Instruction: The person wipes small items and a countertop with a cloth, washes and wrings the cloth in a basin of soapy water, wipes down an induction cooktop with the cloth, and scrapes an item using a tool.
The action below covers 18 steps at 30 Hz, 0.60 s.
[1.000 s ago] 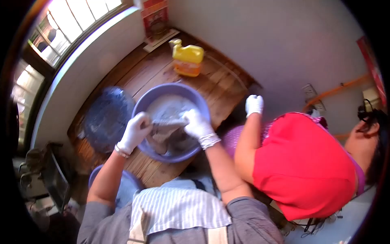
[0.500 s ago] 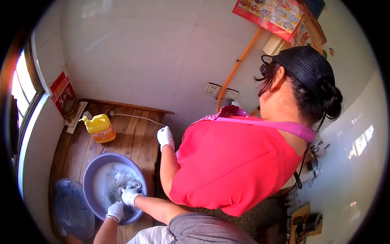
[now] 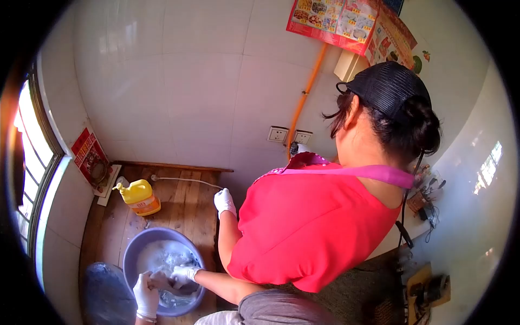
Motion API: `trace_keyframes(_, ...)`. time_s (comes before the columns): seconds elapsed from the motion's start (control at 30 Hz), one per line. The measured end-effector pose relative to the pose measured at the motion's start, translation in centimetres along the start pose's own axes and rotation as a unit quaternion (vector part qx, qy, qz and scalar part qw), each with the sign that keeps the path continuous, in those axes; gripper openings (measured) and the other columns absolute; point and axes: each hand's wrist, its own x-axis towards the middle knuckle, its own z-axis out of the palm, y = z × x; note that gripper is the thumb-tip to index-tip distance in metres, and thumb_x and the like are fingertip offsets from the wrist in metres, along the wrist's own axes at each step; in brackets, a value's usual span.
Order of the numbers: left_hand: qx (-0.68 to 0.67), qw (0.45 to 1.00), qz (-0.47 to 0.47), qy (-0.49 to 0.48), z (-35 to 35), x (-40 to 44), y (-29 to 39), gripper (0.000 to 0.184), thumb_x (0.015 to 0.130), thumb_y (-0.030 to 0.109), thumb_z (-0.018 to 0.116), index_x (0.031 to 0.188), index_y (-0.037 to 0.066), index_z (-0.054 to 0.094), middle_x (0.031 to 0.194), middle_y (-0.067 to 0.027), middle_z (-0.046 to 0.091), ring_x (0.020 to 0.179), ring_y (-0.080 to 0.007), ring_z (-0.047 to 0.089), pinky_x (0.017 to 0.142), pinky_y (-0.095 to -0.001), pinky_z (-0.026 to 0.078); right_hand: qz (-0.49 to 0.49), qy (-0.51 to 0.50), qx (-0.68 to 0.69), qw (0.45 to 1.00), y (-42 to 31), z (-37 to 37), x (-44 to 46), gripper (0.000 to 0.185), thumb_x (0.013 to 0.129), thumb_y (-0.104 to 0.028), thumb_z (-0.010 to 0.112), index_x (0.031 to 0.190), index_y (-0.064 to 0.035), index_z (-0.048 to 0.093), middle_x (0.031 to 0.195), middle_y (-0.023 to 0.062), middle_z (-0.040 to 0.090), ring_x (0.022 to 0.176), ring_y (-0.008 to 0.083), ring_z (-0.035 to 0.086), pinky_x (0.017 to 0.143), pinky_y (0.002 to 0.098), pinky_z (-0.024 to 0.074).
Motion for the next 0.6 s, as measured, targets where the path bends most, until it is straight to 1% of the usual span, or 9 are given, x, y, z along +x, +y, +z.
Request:
trace_keyframes(0.03,0.002,1.000,0.002,0.003,-0.2,0.2,-0.2,0.021,0.071,-0.010,0.055,0.088,0.001,0.056,0.076,-0.0114,0.061,0.065,-0.0265,0.066,0.059,-0.0352,0.049,-0.005,-0.017,0.008,1.000,0.4,0.2,0.1,0.049,0.068,-0.035,0.079,0.104,-0.0037,0.070,0.097,0.0209,0.069,0.087,0.0364,0.066,0.078,0.0412,0.0519)
trace_keyframes(0.1,-0.094,0.993,-0.050,0.058,-0.5,0.4,-1.3,0.024,0.068,-0.015,0.049,0.088,-0.002,0.053,0.079,-0.0078,0.061,0.072,-0.0125,0.059,0.062,-0.0261,0.046,-0.048,0.004,0.069,0.996,0.7,1.2,0.5,0.048,0.078,-0.040,0.076,0.110,-0.0053,0.068,0.103,0.0170,0.069,0.093,0.0299,0.066,0.080,0.0405,0.0506)
trace_keyframes(0.17,-0.148,0.985,-0.049,0.074,-0.5,0.3,-2.2,0.022,0.069,-0.016,0.048,0.085,-0.001,0.047,0.087,-0.0071,0.064,0.078,-0.0079,0.051,0.067,-0.0222,0.045,0.104,-0.092,0.381,0.914,-2.7,-0.3,-1.0,0.051,0.089,-0.037,0.071,0.127,-0.0055,0.058,0.118,0.0081,0.060,0.106,0.0208,0.055,0.090,0.0353,0.0463)
trace_keyframes(0.23,-0.227,0.965,-0.078,0.109,-0.4,0.6,-2.2,0.023,0.071,-0.016,0.048,0.084,0.002,0.043,0.089,-0.0073,0.064,0.078,-0.0093,0.052,0.072,-0.0221,0.046,0.088,-0.076,0.341,0.933,-1.7,-0.1,-0.3,0.048,0.094,-0.033,0.067,0.133,-0.0078,0.055,0.129,0.0064,0.058,0.111,0.0210,0.055,0.088,0.0368,0.0484)
trace_keyframes(0.37,-0.267,0.953,-0.102,0.096,0.6,0.1,-4.9,0.028,0.072,-0.018,0.048,0.089,0.003,0.042,0.098,-0.0078,0.063,0.089,-0.0107,0.055,0.078,-0.0238,0.047,0.167,0.037,0.370,0.913,-1.7,-1.2,-0.5,0.042,0.085,-0.021,0.067,0.123,-0.0037,0.061,0.112,0.0114,0.066,0.104,0.0217,0.062,0.085,0.0365,0.0516)
trace_keyframes(0.43,-0.216,0.965,-0.092,0.116,1.4,-0.8,-3.1,0.041,0.071,-0.019,0.049,0.106,0.002,0.056,0.097,-0.0071,0.062,0.089,-0.0146,0.058,0.079,-0.0270,0.049,0.206,0.084,0.392,0.893,-2.1,-0.5,-0.6,0.039,0.081,-0.015,0.067,0.117,-0.0017,0.063,0.104,0.0140,0.069,0.100,0.0220,0.066,0.083,0.0364,0.0531)
trace_keyframes(0.5,-0.094,0.995,0.022,0.026,2.3,-2.2,-6.3,0.039,0.070,-0.017,0.052,0.102,0.001,0.064,0.096,-0.0107,0.064,0.087,-0.0219,0.063,0.079,-0.0319,0.052,0.207,0.141,0.245,0.937,-1.5,0.0,-0.2,0.047,0.071,-0.015,0.072,0.114,0.0011,0.062,0.098,0.0177,0.071,0.086,0.0244,0.069,0.075,0.0372,0.0551)
trace_keyframes(0.57,-0.011,0.996,-0.065,-0.060,3.1,-3.4,-8.2,0.031,0.068,-0.015,0.054,0.091,0.000,0.067,0.095,-0.0158,0.064,0.087,-0.0302,0.066,0.077,-0.0363,0.054,0.203,0.099,0.187,0.956,-1.1,0.6,0.1,0.055,0.069,-0.017,0.075,0.118,0.0021,0.058,0.099,0.0187,0.071,0.088,0.0262,0.070,0.076,0.0384,0.0552)
trace_keyframes(0.6,0.007,0.997,-0.045,-0.056,4.1,-3.8,-9.3,0.030,0.066,-0.010,0.057,0.092,0.001,0.069,0.091,-0.0184,0.064,0.088,-0.0353,0.064,0.078,-0.0390,0.053,0.188,0.077,0.197,0.959,-2.9,-0.8,-0.9,0.064,0.066,-0.019,0.080,0.121,0.0027,0.056,0.101,0.0192,0.070,0.086,0.0278,0.070,0.073,0.0397,0.0559)
